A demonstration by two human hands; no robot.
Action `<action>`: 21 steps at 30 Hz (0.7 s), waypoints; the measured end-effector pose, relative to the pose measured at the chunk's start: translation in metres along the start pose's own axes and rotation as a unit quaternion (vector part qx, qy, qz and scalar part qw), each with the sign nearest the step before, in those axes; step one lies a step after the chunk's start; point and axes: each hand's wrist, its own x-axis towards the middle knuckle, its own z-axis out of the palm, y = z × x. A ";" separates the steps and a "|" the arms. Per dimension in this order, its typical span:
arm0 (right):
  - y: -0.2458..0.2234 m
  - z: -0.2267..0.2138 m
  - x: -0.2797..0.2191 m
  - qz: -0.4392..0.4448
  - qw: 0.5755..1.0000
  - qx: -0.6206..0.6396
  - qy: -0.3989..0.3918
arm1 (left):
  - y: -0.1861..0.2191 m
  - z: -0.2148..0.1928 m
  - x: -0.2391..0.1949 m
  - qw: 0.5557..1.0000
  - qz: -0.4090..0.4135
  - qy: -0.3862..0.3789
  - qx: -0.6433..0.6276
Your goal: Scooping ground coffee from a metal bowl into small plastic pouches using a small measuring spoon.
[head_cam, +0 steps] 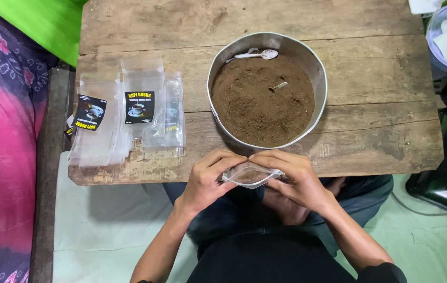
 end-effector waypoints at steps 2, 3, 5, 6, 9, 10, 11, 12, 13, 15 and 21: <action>0.001 0.000 -0.002 0.004 1.000 0.002 -0.004 | 0.005 -0.003 0.000 1.000 -0.004 -0.011 0.012; 0.002 -0.001 -0.002 0.006 1.000 0.003 -0.009 | 0.007 -0.005 0.002 0.999 -0.007 -0.020 0.025; 0.011 0.003 -0.006 0.012 1.000 0.017 -0.007 | 0.009 -0.006 0.003 0.999 -0.014 -0.027 0.032; 0.017 0.003 -0.006 0.015 0.999 0.028 -0.003 | 0.008 -0.007 0.006 0.999 -0.017 -0.033 0.039; 0.023 0.006 -0.009 0.022 0.999 0.030 -0.021 | 0.001 -0.003 0.003 0.997 -0.018 -0.049 0.049; 0.022 0.006 -0.009 0.019 0.999 0.028 -0.020 | 0.000 -0.002 0.002 0.998 -0.015 -0.048 0.049; 0.020 0.006 -0.009 0.019 0.999 0.020 -0.017 | -0.002 0.000 0.001 0.997 -0.010 -0.043 0.062; 0.019 0.006 -0.010 0.019 1.000 0.013 -0.016 | -0.003 0.002 -0.002 0.996 -0.006 -0.038 0.075; 0.017 0.005 -0.010 0.017 1.000 0.012 -0.016 | -0.002 0.001 -0.002 0.996 -0.005 -0.036 0.076; 0.013 0.004 -0.010 0.012 1.000 0.005 -0.012 | 0.002 0.000 -0.003 0.997 -0.015 -0.032 0.073; 0.023 0.011 -0.014 0.012 1.000 -0.010 0.004 | 0.003 0.000 0.000 0.997 -0.018 -0.022 0.070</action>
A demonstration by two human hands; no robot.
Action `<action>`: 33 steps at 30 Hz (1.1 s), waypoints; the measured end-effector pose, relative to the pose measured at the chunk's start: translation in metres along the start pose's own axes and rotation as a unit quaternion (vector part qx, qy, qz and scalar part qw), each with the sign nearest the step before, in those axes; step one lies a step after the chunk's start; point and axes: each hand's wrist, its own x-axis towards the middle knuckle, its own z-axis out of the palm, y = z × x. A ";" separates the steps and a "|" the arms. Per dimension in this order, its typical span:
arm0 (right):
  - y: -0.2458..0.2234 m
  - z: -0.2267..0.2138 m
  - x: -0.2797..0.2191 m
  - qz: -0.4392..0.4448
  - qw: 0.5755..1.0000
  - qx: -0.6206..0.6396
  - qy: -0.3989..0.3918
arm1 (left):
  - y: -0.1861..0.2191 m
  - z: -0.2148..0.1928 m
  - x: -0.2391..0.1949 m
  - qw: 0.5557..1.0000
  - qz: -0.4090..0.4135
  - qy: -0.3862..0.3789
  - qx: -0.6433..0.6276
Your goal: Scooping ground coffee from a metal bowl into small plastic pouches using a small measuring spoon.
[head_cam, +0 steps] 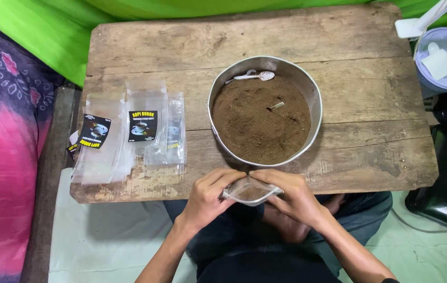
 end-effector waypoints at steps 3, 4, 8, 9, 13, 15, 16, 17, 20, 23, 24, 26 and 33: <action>0.000 0.000 0.001 0.013 1.000 0.009 -0.002 | -0.002 -0.001 0.001 1.000 0.002 -0.008 -0.005; 0.007 0.004 -0.001 0.013 1.000 0.008 -0.001 | -0.004 0.000 0.001 1.000 0.004 -0.008 -0.005; 0.008 0.008 -0.002 0.014 1.000 0.003 0.023 | -0.008 0.001 0.002 1.000 0.009 -0.015 -0.011; 0.002 0.005 0.000 0.006 1.000 0.001 0.031 | -0.007 0.001 0.001 1.000 0.014 -0.011 -0.010; 0.006 0.010 -0.005 0.041 0.999 0.021 0.013 | -0.008 0.000 -0.001 0.999 -0.007 -0.045 0.000; 0.015 0.012 -0.006 0.035 0.999 0.027 0.011 | -0.007 -0.001 0.002 0.999 -0.016 -0.052 -0.008; 0.013 0.011 -0.004 0.033 0.999 0.024 0.013 | -0.005 -0.002 0.003 0.999 -0.013 -0.051 -0.009; 0.011 0.010 -0.003 0.069 0.997 0.023 0.003 | -0.003 -0.003 0.004 0.998 -0.016 -0.059 0.020; -0.002 0.006 0.002 0.078 0.997 0.027 -0.002 | 0.006 -0.006 0.006 0.998 -0.009 -0.055 0.037; -0.008 0.004 0.007 0.051 0.998 0.040 0.002 | 0.008 -0.010 0.008 0.998 -0.005 -0.049 0.032; -0.009 0.005 0.007 0.054 0.997 0.049 0.000 | 0.008 -0.010 0.007 0.998 -0.010 -0.055 0.036; -0.004 0.007 0.004 0.072 0.997 0.038 -0.009 | 0.006 -0.011 0.005 0.998 -0.019 -0.062 0.028; -0.015 0.001 0.003 0.031 0.998 0.063 -0.007 | 0.010 -0.011 0.003 0.998 -0.015 -0.064 0.015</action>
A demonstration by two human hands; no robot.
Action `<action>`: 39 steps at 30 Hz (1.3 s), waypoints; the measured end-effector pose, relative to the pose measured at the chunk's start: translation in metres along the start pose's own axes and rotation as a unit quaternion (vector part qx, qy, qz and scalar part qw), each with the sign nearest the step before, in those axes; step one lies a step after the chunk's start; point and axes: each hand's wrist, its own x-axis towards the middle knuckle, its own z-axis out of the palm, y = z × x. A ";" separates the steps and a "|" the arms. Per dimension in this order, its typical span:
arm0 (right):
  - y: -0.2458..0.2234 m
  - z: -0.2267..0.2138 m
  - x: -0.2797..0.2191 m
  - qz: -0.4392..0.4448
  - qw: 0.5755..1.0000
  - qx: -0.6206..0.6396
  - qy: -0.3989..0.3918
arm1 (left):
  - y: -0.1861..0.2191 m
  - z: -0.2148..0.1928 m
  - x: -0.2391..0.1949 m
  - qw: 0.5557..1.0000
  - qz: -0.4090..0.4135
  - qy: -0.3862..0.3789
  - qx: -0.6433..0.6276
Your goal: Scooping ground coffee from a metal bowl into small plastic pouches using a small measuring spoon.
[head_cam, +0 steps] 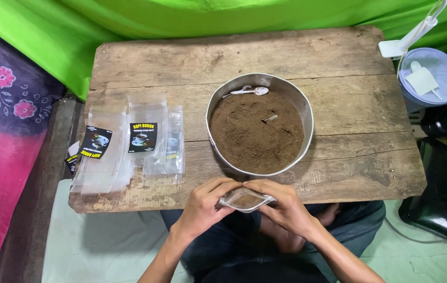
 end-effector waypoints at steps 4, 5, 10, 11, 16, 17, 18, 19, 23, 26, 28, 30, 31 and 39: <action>0.001 -0.003 0.002 0.027 1.000 -0.008 0.000 | 0.003 -0.004 0.002 0.999 0.002 0.021 -0.026; -0.001 -0.005 0.004 0.034 0.999 -0.020 -0.004 | 0.002 -0.004 0.003 0.999 0.007 0.027 -0.017; -0.004 -0.007 0.000 0.033 0.999 -0.011 -0.001 | 0.004 -0.003 0.002 0.999 0.005 0.024 -0.023; -0.003 -0.006 -0.001 0.035 0.999 -0.006 0.000 | 0.006 -0.003 0.002 0.999 0.009 0.017 -0.029; 0.006 -0.006 0.000 0.007 1.000 -0.002 -0.002 | 0.005 -0.001 0.004 0.998 0.007 0.015 -0.060; 0.007 -0.005 -0.001 0.002 1.000 -0.007 0.000 | 0.004 -0.001 0.004 0.998 0.015 0.018 -0.060; 0.008 -0.005 -0.001 -0.003 1.000 -0.013 0.002 | 0.002 0.000 0.004 0.998 0.023 0.022 -0.059; 0.008 -0.005 0.000 -0.004 1.000 -0.013 0.001 | 0.002 0.000 0.005 0.998 0.023 0.023 -0.059; 0.010 -0.005 0.002 0.019 1.000 -0.011 -0.004 | -0.001 -0.004 0.006 0.998 0.013 0.013 -0.063; 0.012 0.002 0.001 0.043 0.999 -0.007 -0.011 | -0.012 0.004 0.000 0.999 0.000 -0.006 -0.050; 0.013 0.005 0.003 0.043 0.999 -0.015 -0.011 | -0.019 0.008 -0.002 1.000 0.006 -0.012 -0.023; 0.012 0.006 0.002 0.019 1.000 -0.022 0.001 | -0.019 0.011 -0.004 1.000 0.025 -0.003 0.002; 0.007 0.005 0.002 0.020 1.000 -0.021 0.002 | -0.014 0.007 -0.003 1.000 0.024 -0.005 0.002; 0.035 0.007 -0.006 0.016 0.998 -0.062 -0.002 | -0.022 0.016 -0.001 1.000 0.012 0.003 0.018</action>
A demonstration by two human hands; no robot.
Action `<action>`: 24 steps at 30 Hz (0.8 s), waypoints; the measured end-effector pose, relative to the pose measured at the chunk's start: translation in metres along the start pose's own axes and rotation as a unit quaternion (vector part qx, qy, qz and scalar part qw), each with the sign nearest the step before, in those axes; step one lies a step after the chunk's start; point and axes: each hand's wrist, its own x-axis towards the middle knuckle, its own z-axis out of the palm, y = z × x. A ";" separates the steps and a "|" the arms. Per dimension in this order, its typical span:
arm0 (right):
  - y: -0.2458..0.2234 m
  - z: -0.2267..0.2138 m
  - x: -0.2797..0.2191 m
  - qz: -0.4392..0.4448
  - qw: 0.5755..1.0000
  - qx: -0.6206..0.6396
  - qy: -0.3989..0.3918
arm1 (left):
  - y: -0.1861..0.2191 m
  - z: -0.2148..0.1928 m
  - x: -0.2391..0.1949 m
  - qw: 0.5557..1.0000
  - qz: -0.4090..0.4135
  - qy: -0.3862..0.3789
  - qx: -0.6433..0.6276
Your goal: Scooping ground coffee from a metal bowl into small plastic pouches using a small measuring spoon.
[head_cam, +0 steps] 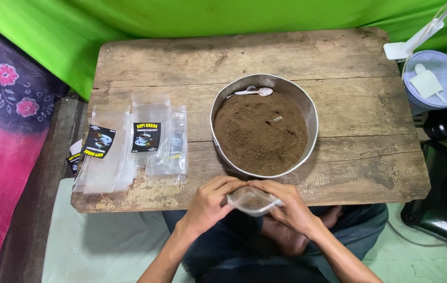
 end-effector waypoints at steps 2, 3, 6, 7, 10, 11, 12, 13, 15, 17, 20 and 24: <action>-0.020 -0.005 0.006 -0.002 1.000 0.003 0.019 | 0.010 -0.003 0.003 1.000 0.008 0.019 -0.008; -0.031 -0.006 0.008 -0.004 0.999 0.008 0.036 | 0.015 -0.006 0.003 0.999 0.012 0.038 -0.014; 0.000 -0.005 0.000 0.063 0.997 0.030 -0.022 | 0.005 -0.002 0.002 0.999 -0.036 -0.006 -0.038; -0.001 -0.006 0.000 0.063 0.997 0.029 -0.021 | 0.007 -0.005 0.004 0.999 -0.034 -0.006 -0.038; 0.000 -0.007 -0.002 0.052 0.998 0.007 -0.020 | 0.008 -0.006 0.004 0.997 -0.049 -0.041 -0.046; 0.002 -0.007 -0.003 0.028 0.999 0.018 -0.014 | 0.004 -0.004 0.003 0.998 -0.035 -0.024 -0.045; 0.005 -0.006 -0.004 0.005 1.000 0.028 -0.008 | 0.000 -0.001 0.001 0.999 -0.022 -0.008 -0.044; 0.005 -0.006 -0.001 0.009 0.999 0.032 -0.012 | 0.001 -0.002 0.002 0.999 -0.028 -0.009 -0.045; 0.004 -0.006 0.001 -0.007 1.000 0.028 0.000 | 0.002 -0.004 0.004 0.999 -0.025 -0.019 -0.044; 0.008 -0.004 -0.001 -0.011 1.000 0.022 0.006 | -0.004 0.002 -0.001 0.999 -0.020 -0.020 -0.035; 0.010 -0.002 0.000 -0.021 1.000 0.010 0.021 | -0.006 0.005 -0.001 1.000 -0.007 -0.006 -0.019; -0.003 -0.009 0.002 -0.025 1.000 0.011 -0.001 | 0.006 -0.004 0.003 0.999 -0.002 0.013 -0.038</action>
